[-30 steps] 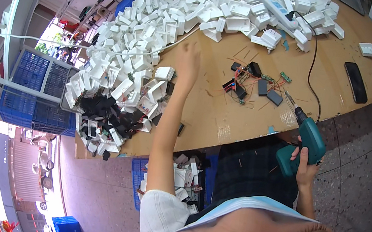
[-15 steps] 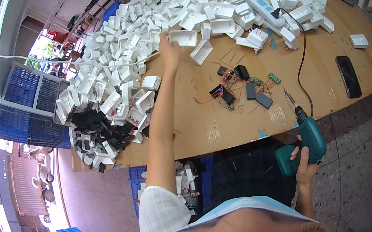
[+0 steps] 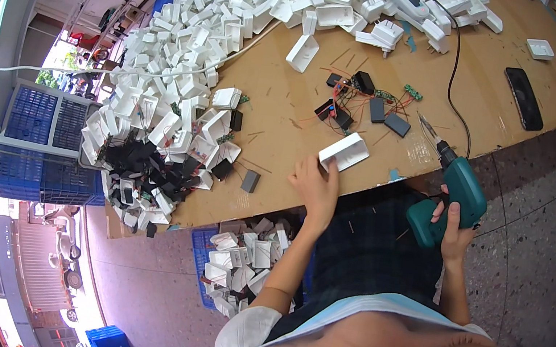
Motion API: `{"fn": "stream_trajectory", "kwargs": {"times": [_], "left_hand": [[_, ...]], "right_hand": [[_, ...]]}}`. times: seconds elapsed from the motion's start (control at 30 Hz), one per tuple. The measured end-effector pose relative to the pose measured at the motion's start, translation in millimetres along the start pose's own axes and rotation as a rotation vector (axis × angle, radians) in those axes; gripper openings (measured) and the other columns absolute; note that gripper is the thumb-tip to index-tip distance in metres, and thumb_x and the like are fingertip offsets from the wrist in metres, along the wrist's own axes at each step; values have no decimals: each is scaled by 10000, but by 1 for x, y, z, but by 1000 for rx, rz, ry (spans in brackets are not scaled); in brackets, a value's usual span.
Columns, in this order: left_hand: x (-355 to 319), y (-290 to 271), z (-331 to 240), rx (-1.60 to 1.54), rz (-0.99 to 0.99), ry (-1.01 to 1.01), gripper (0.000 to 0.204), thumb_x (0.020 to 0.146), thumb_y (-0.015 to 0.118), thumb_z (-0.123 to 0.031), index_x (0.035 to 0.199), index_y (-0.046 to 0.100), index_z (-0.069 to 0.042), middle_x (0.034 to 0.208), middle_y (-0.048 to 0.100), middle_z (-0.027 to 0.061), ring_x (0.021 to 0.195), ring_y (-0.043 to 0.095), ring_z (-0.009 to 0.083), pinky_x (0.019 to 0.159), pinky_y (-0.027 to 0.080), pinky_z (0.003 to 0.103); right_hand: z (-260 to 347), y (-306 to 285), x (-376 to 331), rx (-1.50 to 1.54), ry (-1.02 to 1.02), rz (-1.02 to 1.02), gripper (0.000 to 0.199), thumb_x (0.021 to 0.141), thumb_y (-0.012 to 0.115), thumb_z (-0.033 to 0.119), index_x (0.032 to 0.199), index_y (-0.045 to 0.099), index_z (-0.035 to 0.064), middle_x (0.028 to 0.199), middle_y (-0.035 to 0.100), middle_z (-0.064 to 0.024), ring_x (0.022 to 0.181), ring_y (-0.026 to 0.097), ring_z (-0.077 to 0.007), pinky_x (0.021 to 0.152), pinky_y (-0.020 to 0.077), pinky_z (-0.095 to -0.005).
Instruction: Assembling electronic circuit boards into plastic housings and securing them with screws using an electric screwdriver.
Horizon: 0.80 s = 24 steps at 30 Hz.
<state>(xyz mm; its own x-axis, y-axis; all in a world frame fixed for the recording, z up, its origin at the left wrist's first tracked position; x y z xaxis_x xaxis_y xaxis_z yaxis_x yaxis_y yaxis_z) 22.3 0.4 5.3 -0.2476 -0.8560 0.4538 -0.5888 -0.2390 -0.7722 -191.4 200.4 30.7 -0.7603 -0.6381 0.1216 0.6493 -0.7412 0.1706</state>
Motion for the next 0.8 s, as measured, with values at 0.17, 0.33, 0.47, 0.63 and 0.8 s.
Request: {"fn": "stream_trajectory", "kwargs": {"times": [0.17,0.33,0.47,0.63,0.8], "left_hand": [[10,-1,12,-231,57,-88,360,986,700,-221,1244,588,4,1054,643,119,954,622,256,914,452,421],[61,10,58,-995,253,-542,360,1025,683,-144,1330,578,16,1171,675,84,1050,658,154,898,557,284],[82,35,65,-1275,265,-716,289,1032,676,-110,1273,593,27,1062,700,70,988,687,149,873,574,257],[95,45,70,-1466,117,-607,177,1029,679,-99,1173,633,-7,1077,699,65,962,672,130,875,564,234],[118,3,63,-1518,-4,-425,170,1024,688,-101,1158,650,-3,1094,699,68,967,670,126,879,560,242]], "right_hand": [[1,-1,-4,7,-5,-19,309,1039,597,174,1198,669,-81,833,688,-90,648,615,-127,608,512,-279],[2,-4,-5,5,5,-15,321,1045,594,189,1200,668,-83,822,679,-82,650,614,-128,614,514,-277],[-7,-11,-7,-72,10,106,402,1092,521,278,1312,594,-50,1237,684,-133,722,600,-127,652,503,-286],[-5,-13,-7,-73,-27,118,409,1093,519,283,1316,595,-51,1242,685,-137,725,599,-127,657,501,-287],[-6,-16,-9,-80,-21,118,416,1094,515,283,1328,592,-53,1249,684,-143,731,598,-128,657,502,-288]]}}
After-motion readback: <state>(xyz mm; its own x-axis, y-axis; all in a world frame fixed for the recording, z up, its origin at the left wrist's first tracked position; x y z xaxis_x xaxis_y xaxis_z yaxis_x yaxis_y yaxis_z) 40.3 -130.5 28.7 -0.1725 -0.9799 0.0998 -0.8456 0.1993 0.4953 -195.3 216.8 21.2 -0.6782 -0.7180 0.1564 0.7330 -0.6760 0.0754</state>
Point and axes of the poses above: each hand's wrist, its own x-axis towards the middle knuckle, its own y-axis out of the palm, z = x × y, the point moved 3 cm from there along x, towards the middle knuckle
